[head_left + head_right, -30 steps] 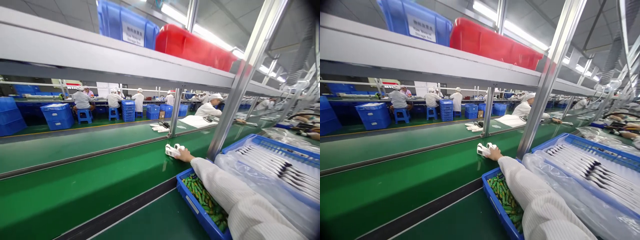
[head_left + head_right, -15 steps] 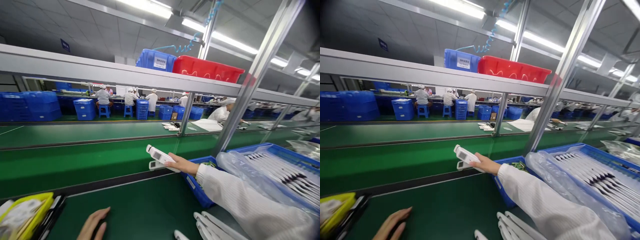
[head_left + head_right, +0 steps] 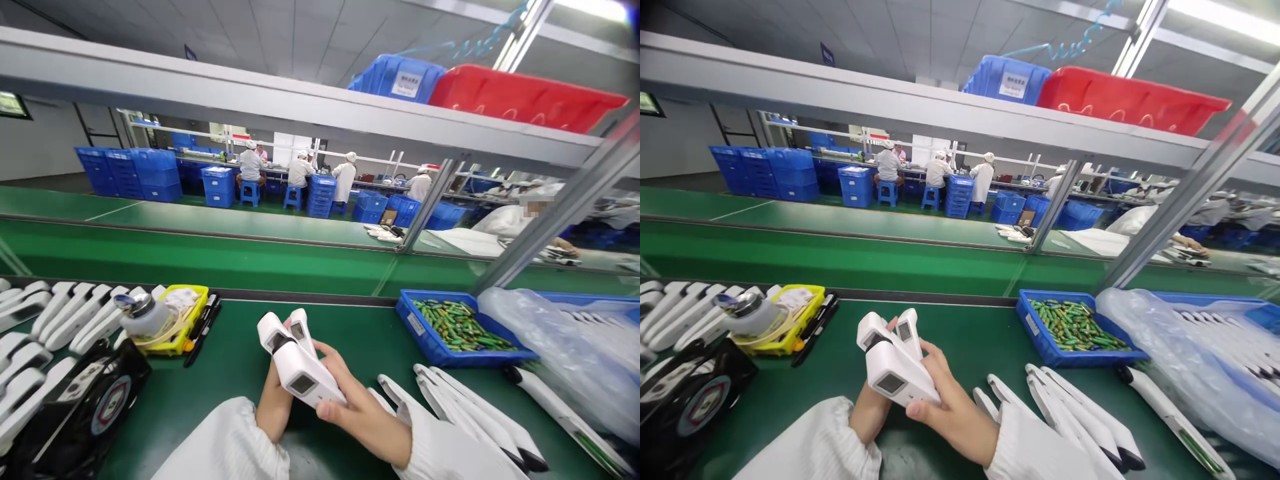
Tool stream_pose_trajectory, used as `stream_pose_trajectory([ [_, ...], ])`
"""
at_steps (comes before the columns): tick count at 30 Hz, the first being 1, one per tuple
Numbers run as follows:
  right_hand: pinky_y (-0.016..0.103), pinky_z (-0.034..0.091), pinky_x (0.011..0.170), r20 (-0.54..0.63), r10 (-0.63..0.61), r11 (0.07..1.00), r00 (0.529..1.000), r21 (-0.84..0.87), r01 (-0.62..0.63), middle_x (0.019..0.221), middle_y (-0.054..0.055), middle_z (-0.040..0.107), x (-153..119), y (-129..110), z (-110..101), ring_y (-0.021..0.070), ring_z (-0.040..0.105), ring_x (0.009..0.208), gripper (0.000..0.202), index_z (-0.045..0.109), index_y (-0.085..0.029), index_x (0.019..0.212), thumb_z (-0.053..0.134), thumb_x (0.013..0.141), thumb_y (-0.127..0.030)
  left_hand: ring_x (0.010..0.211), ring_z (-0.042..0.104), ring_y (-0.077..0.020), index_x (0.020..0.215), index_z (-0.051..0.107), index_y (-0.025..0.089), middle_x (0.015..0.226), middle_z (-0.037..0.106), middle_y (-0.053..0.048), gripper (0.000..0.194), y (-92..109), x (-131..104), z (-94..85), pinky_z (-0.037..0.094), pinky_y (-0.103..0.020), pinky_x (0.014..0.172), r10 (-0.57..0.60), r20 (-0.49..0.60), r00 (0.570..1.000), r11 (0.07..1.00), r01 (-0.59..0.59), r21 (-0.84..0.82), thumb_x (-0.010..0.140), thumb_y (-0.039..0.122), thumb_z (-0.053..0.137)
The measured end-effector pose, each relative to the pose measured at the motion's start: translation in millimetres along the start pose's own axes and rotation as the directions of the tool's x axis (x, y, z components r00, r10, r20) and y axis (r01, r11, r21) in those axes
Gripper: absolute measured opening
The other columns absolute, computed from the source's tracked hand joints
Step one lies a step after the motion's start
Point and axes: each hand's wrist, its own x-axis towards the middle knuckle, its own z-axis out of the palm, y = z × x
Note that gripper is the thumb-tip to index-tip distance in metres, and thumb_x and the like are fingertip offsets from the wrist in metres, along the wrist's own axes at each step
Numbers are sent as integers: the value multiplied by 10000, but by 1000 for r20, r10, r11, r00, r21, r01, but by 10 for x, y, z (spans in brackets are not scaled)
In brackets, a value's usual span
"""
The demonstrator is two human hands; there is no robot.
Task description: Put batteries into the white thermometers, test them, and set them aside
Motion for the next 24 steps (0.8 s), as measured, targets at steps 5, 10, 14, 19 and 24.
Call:
stream_pose_trajectory([
  [5,420,208,1096,-43,-12,982,999,189,20,1512,42,147,-98,107,199,265,136,1383,623,456,-267,1297,536,802,-638,1315,351,-288,1446,123,342,1439,387,-56,809,63,-74,30,242,-453,1098,48,-29,998,989,-43,143,797,416,600],
  [10,456,247,1078,-109,82,880,991,475,-21,1380,60,438,-151,424,312,274,348,1301,737,403,-313,1350,536,743,-709,1372,250,-262,1437,-102,349,1536,172,-73,922,128,-81,80,213,-439,1104,85,-85,993,987,-72,146,816,386,579],
  [14,468,338,1026,-174,117,883,978,469,-22,1314,72,507,-158,493,259,289,394,1267,675,481,-321,1285,511,741,-720,1272,425,-274,1408,-178,377,1458,328,-109,961,188,-40,49,327,-473,1040,80,-30,996,991,-77,110,818,375,580],
  [19,472,386,990,-287,50,904,957,420,79,1249,87,523,-166,433,127,296,466,1176,532,520,-302,1205,507,799,-645,1304,373,-269,1409,-176,367,1468,304,-114,958,194,-22,13,295,-480,1050,151,-15,988,972,-145,186,820,346,580],
  [24,461,409,925,-272,43,900,961,428,81,976,94,553,-200,411,99,286,529,958,495,575,-244,1027,499,787,-670,1306,370,-257,1400,-181,400,1460,328,-87,968,191,-37,18,291,-457,1051,131,3,991,978,-130,166,818,339,591],
])
